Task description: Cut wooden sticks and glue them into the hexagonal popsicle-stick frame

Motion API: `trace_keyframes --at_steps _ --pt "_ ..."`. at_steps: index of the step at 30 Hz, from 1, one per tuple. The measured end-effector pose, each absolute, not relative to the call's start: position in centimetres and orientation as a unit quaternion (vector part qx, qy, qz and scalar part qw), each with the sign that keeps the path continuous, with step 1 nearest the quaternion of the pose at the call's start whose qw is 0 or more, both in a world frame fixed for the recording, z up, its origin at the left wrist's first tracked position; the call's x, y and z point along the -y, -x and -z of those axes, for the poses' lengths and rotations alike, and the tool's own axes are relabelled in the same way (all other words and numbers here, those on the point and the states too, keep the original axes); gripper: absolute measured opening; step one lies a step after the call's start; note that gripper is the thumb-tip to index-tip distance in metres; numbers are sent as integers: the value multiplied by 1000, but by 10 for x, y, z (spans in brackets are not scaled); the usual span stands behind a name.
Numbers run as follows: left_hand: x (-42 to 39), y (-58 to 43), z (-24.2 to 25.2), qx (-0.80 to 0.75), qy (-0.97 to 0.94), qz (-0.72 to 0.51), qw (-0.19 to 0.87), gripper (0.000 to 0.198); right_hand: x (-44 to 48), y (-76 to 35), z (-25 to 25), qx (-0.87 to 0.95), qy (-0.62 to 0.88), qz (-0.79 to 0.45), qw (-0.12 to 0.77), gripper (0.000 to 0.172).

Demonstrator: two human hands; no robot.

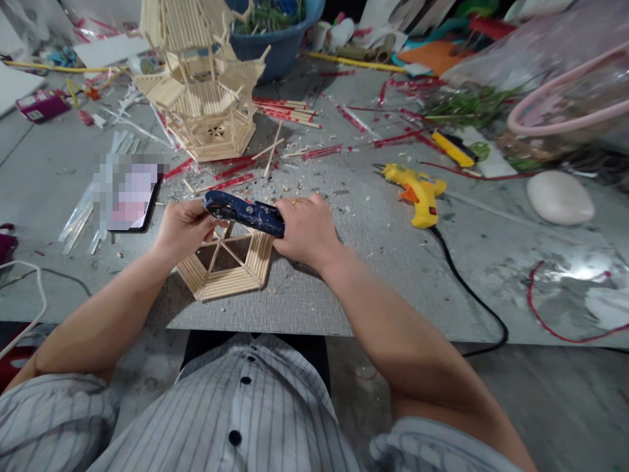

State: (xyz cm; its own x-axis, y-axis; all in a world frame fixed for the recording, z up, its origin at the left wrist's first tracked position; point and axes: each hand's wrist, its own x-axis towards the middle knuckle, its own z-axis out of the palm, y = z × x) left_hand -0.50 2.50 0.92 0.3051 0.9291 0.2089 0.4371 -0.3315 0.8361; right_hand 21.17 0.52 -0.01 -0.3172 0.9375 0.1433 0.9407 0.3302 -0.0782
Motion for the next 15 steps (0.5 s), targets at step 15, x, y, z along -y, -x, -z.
trace_keyframes --at_steps 15 --pt "-21 2 -16 -472 -728 -348 354 22 -3 -206 0 781 623 13 48 22"
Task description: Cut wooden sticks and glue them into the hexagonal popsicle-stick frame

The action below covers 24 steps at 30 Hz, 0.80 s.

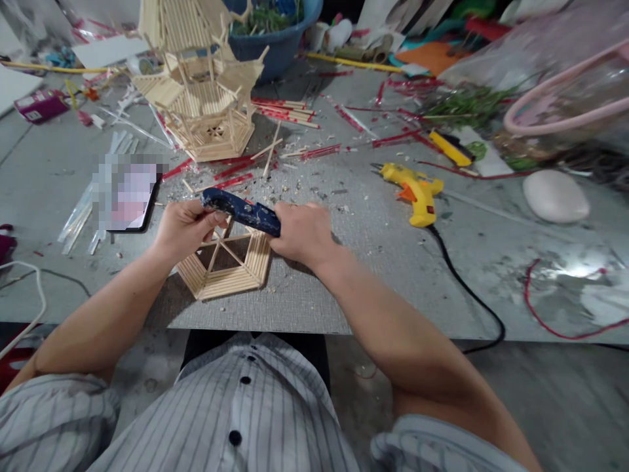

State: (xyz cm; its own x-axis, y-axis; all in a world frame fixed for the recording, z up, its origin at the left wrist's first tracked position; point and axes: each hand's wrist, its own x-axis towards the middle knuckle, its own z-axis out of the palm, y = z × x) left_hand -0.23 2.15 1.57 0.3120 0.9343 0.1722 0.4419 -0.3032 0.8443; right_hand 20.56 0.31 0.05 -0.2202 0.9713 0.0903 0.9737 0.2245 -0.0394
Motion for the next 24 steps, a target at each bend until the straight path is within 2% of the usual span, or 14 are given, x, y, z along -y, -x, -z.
trace_keyframes --at_steps 4,10,19,24 --pt "-22 2 -18 -473 -736 -330 353 20 -5 -207 2 780 620 26 79 25" --pt "-25 5 -20 -472 -750 -287 364 23 -14 -221 8 753 646 38 119 41" --pt "-26 6 -25 -457 -792 -91 394 7 -14 -222 9 754 645 25 121 40" --pt "-24 3 -21 -420 -825 -35 377 8 -15 -222 9 757 643 21 115 40"
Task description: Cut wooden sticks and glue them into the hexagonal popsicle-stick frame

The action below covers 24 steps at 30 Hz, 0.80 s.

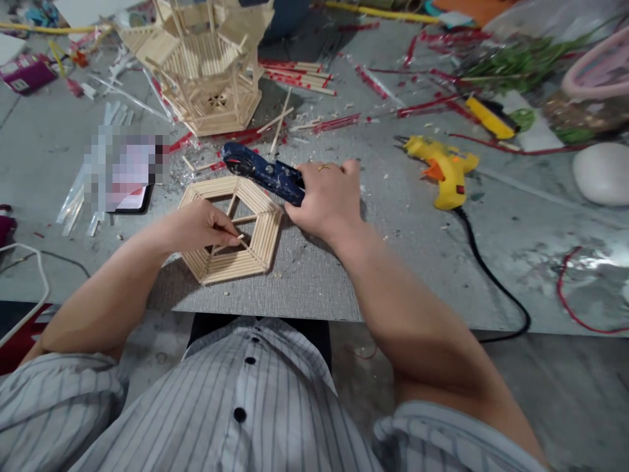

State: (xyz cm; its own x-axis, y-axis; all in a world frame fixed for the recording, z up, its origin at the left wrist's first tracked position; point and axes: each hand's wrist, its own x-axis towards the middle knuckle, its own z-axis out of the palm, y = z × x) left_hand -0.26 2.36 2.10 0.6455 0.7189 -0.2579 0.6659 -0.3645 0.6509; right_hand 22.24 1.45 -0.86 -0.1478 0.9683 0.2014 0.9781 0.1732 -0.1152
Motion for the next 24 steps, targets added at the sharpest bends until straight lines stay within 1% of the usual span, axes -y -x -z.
trace_keyframes --at_steps 4,7,15,24 --pt "-21 -1 -26 -415 -843 63 337 13 -14 -223 8 766 630 17 127 40" --pt "-21 -3 -31 -417 -843 105 324 17 -13 -223 8 768 627 9 128 42" --pt "-21 -3 -28 -411 -848 114 315 20 -15 -226 10 772 623 -12 124 48" --pt "-19 -5 -31 -423 -841 118 316 23 -14 -225 11 771 624 -6 125 47"
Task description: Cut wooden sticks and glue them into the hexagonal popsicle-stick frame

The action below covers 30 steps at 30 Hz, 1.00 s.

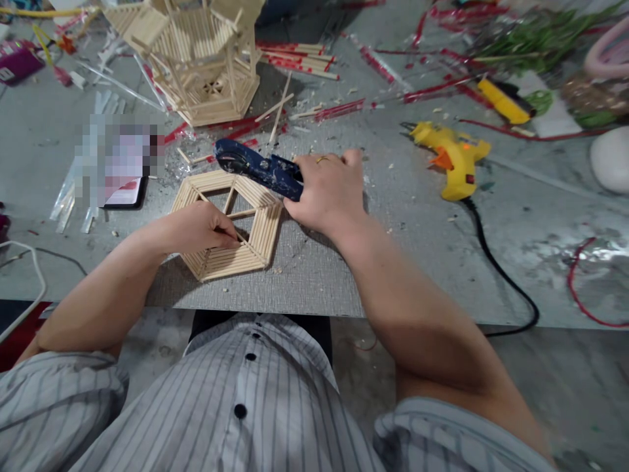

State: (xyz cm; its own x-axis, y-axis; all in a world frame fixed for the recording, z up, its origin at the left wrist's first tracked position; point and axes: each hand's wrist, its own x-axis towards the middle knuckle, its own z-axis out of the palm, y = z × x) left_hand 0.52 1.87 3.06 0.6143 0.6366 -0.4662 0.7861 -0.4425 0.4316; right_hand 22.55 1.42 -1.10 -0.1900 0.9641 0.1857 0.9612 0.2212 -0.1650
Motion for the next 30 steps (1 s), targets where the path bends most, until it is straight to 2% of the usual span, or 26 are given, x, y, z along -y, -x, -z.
trace_keyframes --at_steps 30 --pt "-19 -7 -31 -410 -849 121 309 24 -11 -223 7 772 625 -6 114 47"
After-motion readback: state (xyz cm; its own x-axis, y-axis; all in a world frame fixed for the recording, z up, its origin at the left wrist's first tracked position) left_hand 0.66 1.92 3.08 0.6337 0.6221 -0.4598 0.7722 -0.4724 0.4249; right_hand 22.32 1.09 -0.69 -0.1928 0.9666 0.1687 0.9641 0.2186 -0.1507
